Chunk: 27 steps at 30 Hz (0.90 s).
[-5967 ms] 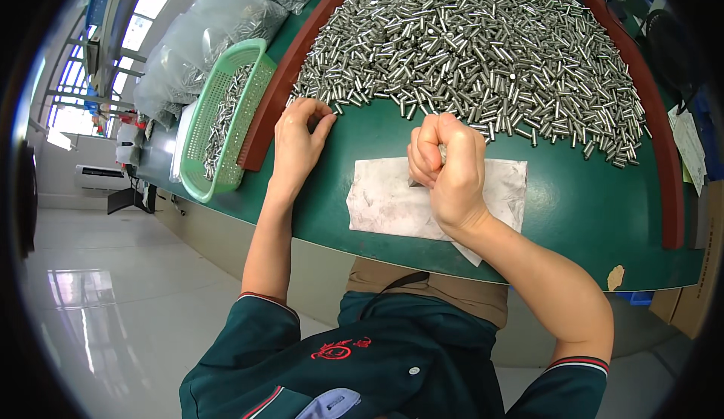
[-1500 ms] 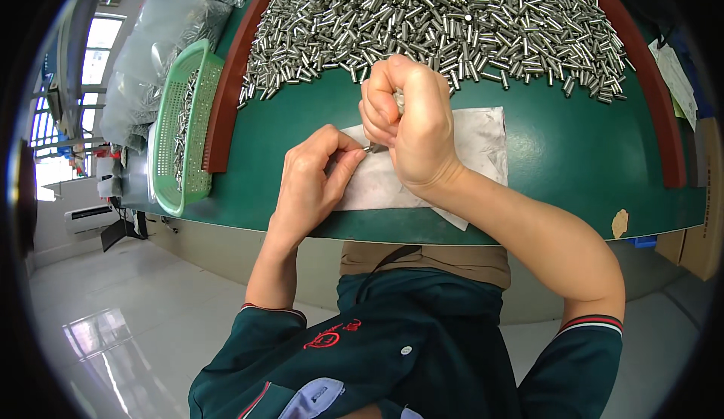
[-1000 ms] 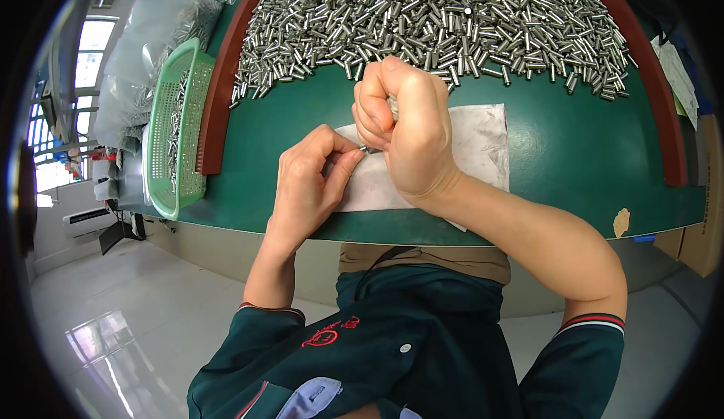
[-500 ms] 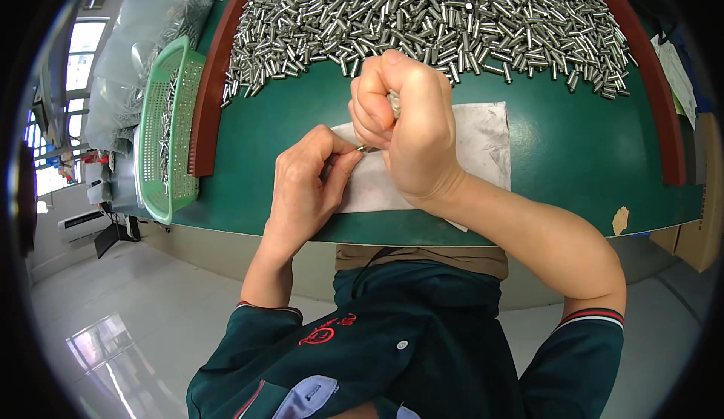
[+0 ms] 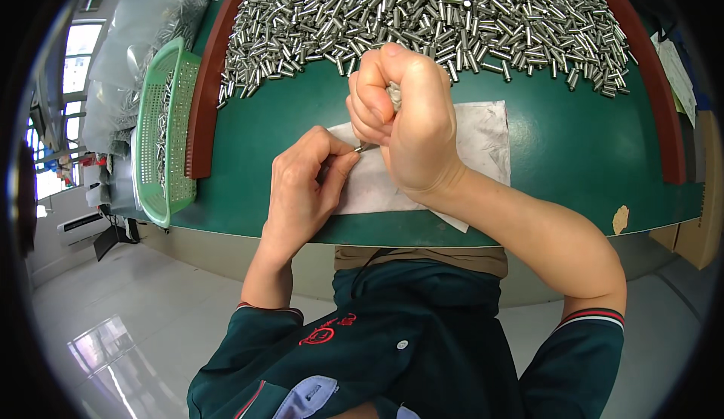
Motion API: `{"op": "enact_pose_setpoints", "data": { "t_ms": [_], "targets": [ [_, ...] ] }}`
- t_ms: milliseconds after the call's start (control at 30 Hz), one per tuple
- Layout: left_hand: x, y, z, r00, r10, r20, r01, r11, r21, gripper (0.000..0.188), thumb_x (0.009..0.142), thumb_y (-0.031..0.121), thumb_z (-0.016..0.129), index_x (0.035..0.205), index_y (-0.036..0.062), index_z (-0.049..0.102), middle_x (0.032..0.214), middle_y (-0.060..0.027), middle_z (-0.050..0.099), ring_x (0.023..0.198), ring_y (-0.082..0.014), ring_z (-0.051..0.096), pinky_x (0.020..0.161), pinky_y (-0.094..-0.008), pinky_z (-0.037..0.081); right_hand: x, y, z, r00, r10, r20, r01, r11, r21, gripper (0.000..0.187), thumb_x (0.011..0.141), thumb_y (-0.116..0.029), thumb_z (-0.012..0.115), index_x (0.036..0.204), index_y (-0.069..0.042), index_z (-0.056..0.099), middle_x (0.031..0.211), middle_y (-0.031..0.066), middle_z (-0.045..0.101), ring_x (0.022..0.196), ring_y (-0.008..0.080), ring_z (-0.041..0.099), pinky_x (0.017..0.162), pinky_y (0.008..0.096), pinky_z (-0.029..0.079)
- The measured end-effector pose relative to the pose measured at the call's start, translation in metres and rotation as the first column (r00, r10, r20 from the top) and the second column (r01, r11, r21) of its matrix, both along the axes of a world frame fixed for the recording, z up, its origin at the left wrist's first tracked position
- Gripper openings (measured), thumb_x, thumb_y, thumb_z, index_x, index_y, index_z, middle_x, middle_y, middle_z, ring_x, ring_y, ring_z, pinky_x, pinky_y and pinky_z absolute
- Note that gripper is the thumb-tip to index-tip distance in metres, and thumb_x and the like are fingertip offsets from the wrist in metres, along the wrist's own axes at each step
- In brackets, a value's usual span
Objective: Inspecting and cleaning small cylindrical metal components using a small handheld tool on a workbench.
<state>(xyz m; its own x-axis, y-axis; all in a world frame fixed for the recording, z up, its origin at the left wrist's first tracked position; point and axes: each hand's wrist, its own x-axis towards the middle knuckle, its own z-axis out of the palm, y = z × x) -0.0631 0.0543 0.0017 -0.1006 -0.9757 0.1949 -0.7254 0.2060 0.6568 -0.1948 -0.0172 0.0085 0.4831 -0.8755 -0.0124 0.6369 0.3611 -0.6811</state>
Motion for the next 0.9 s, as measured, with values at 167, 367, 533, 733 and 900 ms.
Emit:
{"op": "enact_pose_setpoints", "data": {
  "t_ms": [167,367,533,733,900],
  "targets": [
    [0.0,0.0,-0.001,1.0,0.017,0.0,-0.017,1.0,-0.025,0.011,0.069,-0.004,0.062,0.069,-0.0008,0.051,0.06,-0.0077,0.047,0.048,-0.0175,0.043,0.046,-0.0273,0.036,0.0,0.001,-0.001,1.0,-0.009,-0.011,0.009,1.0,-0.027,0.04,0.086,-0.029,0.028,0.05,-0.011,0.027,0.043,-0.0025,0.024,0.04,0.0079,0.017,0.04,0.0236,0.018],
    [-0.001,0.0,-0.001,1.0,-0.009,0.014,0.009,1.0,-0.012,0.015,0.071,-0.001,0.06,0.069,0.0008,0.045,0.063,-0.0123,0.047,0.055,-0.0312,0.048,0.049,-0.0375,0.039,0.003,0.006,-0.001,0.999,-0.016,-0.049,0.011,0.995,-0.095,0.04,0.087,-0.029,0.027,0.051,-0.011,0.027,0.044,-0.0021,0.024,0.041,0.0083,0.018,0.041,0.024,0.018],
    [-0.002,0.0,0.0,1.0,-0.001,0.004,0.001,0.999,-0.043,0.014,0.07,-0.002,0.059,0.069,0.0003,0.045,0.063,-0.0132,0.047,0.055,-0.0323,0.049,0.049,-0.0386,0.039,0.004,0.013,0.0,0.991,-0.045,-0.125,0.013,0.969,-0.246,0.035,0.083,-0.019,0.031,0.051,-0.005,0.032,0.049,0.0009,0.033,0.048,0.0085,0.027,0.045,0.0245,0.024],
    [-0.007,0.002,0.003,1.0,0.015,-0.014,-0.016,0.996,-0.092,0.013,0.07,-0.003,0.059,0.069,-0.0012,0.046,0.065,-0.0147,0.052,0.06,-0.0338,0.052,0.051,-0.0394,0.041,0.011,0.018,0.0,0.971,-0.157,-0.182,0.068,0.904,-0.422,0.039,0.086,-0.024,0.03,0.051,-0.008,0.028,0.046,-0.0006,0.027,0.043,0.0086,0.021,0.043,0.0245,0.02],
    [-0.009,0.005,-0.003,0.999,0.028,0.02,-0.026,0.994,-0.102,0.012,0.071,-0.001,0.059,0.07,-0.0012,0.047,0.067,-0.0154,0.053,0.062,-0.0345,0.053,0.054,-0.0396,0.042,0.009,0.006,-0.004,0.992,-0.085,-0.096,0.06,0.97,-0.237,0.036,0.085,-0.023,0.029,0.051,-0.009,0.027,0.044,-0.0008,0.025,0.038,0.0077,0.018,0.037,0.0249,0.015]
  ]
}}
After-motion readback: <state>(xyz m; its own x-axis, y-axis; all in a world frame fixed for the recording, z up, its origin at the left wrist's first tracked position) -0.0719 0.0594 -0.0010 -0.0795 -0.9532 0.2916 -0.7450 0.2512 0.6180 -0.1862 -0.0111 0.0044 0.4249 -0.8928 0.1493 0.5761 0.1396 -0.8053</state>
